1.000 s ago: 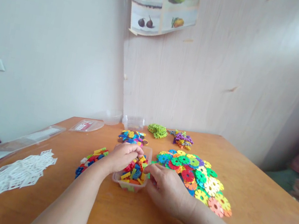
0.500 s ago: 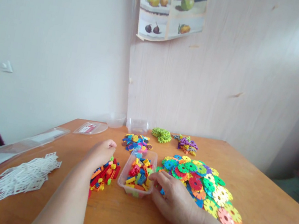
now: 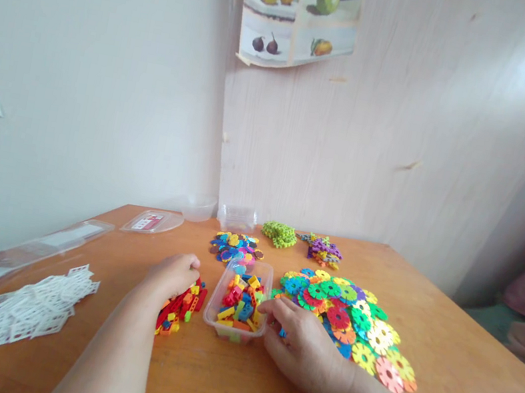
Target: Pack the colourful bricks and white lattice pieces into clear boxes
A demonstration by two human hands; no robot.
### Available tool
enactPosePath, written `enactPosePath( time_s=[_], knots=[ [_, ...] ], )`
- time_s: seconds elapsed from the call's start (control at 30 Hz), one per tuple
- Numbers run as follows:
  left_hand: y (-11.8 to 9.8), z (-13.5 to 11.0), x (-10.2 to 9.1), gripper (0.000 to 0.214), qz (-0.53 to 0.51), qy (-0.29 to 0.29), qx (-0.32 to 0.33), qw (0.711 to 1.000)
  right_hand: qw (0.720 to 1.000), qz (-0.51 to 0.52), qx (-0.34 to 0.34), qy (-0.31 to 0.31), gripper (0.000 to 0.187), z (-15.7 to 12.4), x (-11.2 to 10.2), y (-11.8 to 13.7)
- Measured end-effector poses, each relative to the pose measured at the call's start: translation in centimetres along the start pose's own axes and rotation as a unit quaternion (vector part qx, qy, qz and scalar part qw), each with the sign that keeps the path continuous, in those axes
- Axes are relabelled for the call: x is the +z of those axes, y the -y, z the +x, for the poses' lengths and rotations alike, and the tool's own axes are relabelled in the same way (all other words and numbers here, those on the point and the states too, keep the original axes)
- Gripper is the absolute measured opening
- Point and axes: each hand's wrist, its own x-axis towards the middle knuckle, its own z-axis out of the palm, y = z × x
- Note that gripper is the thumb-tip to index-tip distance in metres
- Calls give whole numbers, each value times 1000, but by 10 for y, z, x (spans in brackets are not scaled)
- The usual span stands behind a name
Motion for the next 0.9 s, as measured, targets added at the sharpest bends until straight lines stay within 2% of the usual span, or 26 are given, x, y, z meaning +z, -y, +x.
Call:
enactPosePath(
  time_s=[0.17, 0.37, 0.5, 0.7, 0.9],
  knots=[
    [-3, 1, -3, 19, 33, 13, -9, 999, 1000, -2, -5, 1, 21, 0, -1, 0],
    [2, 9, -2, 23, -33, -4, 21, 999, 1000, -2, -8, 0, 19, 0, 0, 0],
    [0, 7, -4, 21, -33, -21, 18, 999, 1000, 4, -8, 5, 19, 0, -1, -1],
    [-9, -6, -10, 12, 46, 25, 7, 999, 1000, 7, -4, 7, 19, 0, -2, 1],
    [-33, -19, -15, 20, 149, 24, 36, 988, 1000, 7, -1, 0, 23, -1, 1, 0]
  ],
)
